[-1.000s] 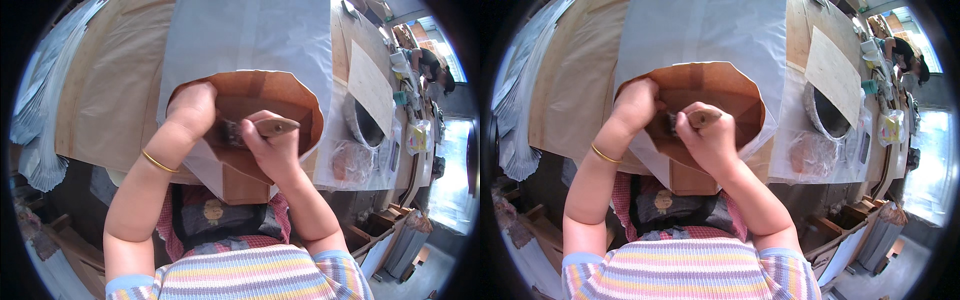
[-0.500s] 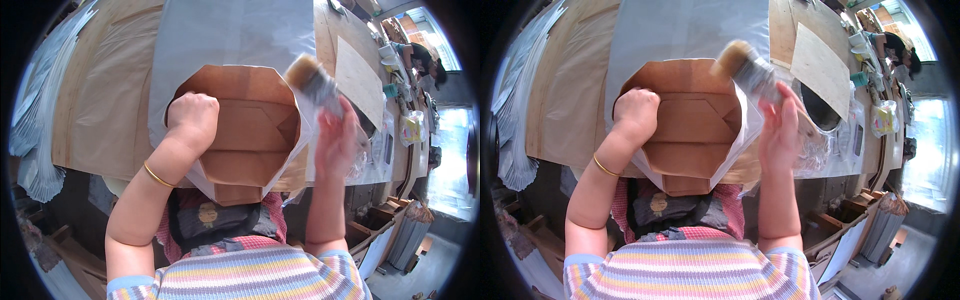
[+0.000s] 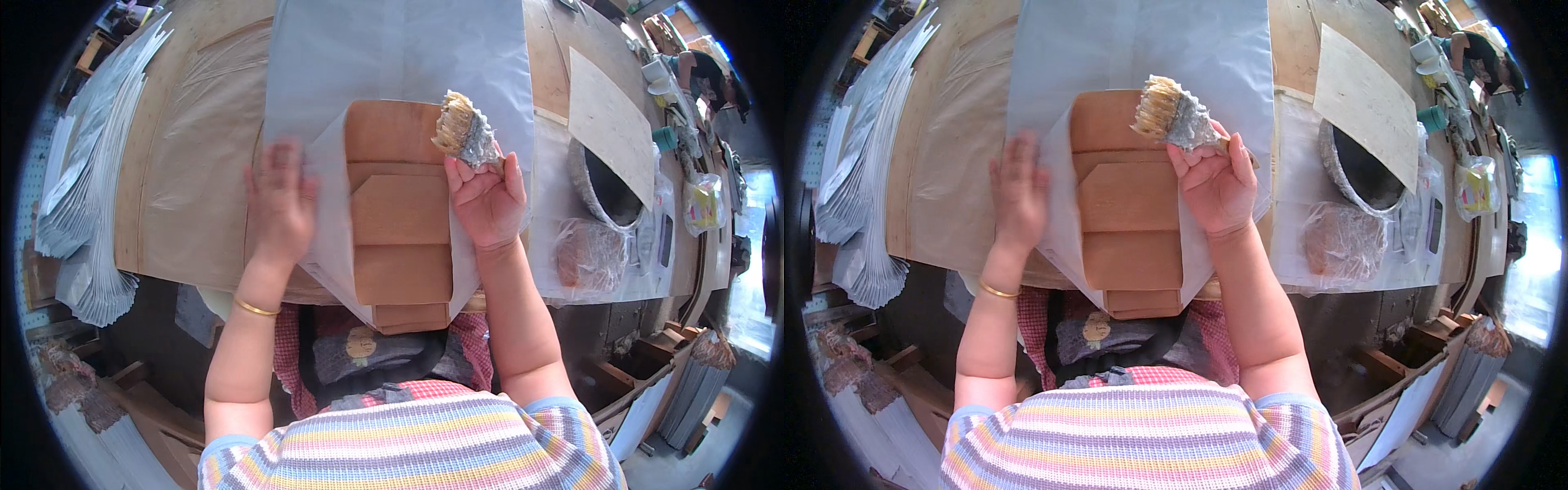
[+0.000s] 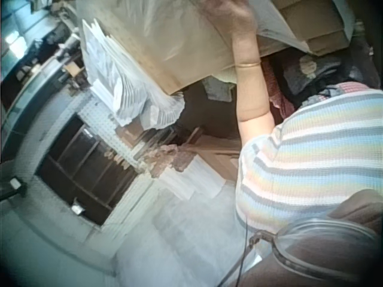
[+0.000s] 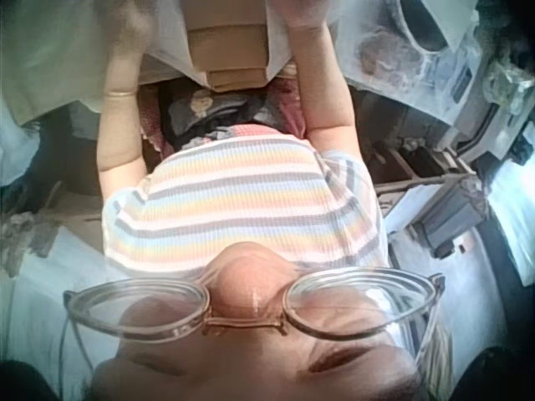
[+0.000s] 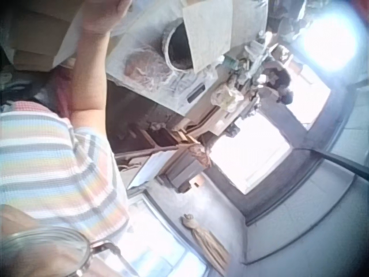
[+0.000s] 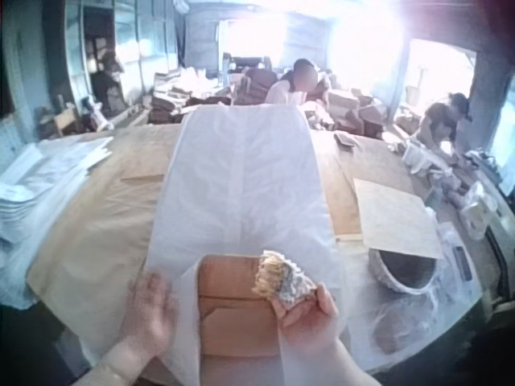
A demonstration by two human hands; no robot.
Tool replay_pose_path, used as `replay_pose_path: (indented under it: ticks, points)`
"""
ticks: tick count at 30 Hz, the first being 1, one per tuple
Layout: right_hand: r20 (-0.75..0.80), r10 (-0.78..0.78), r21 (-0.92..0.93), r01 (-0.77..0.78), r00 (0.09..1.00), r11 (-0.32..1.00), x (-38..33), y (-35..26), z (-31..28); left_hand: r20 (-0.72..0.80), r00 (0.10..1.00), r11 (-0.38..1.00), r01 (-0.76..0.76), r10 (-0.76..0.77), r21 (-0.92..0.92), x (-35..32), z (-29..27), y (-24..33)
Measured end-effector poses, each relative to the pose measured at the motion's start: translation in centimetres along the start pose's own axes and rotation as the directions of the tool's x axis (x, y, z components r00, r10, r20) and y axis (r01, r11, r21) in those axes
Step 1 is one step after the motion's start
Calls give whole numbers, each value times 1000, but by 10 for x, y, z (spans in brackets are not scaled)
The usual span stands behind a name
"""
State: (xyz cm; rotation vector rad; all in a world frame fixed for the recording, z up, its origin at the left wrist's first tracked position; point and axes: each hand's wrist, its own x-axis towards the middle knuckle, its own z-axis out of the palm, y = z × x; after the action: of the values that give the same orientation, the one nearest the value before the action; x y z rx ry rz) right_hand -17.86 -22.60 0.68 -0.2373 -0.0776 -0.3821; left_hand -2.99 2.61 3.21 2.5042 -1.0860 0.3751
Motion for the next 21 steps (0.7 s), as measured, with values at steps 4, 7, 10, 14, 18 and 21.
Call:
replay_pose_path:
  ticks: [4, 7, 10, 14, 18, 21]
  points:
    - [-49, -5, -51, 2, 999, 999, -3, 4, 7, 84, 995, 996, -55, 49, 64, 3, 23, 23]
    - [7, 4, -73, -4, 1000, 997, -2, 4, 4, 11, 1000, 992, 15, -16, 123, -8, 33, 47]
    - [87, 46, -64, -40, 995, 997, -1, 4, 1, 64, 998, 988, 4, -14, 155, -7, 31, 45]
    - [135, 37, 9, -39, 990, 999, 0, 0, -2, -62, 997, 924, 25, -53, -381, -6, 6, 36]
    - [149, 34, 7, -35, 988, 999, 0, 2, 0, -9, 999, 981, 44, -46, -190, 4, -7, 41]
    - [110, 37, -14, -36, 993, 999, -1, 1, 5, -70, 984, 890, 116, -163, -441, 7, -19, 60]
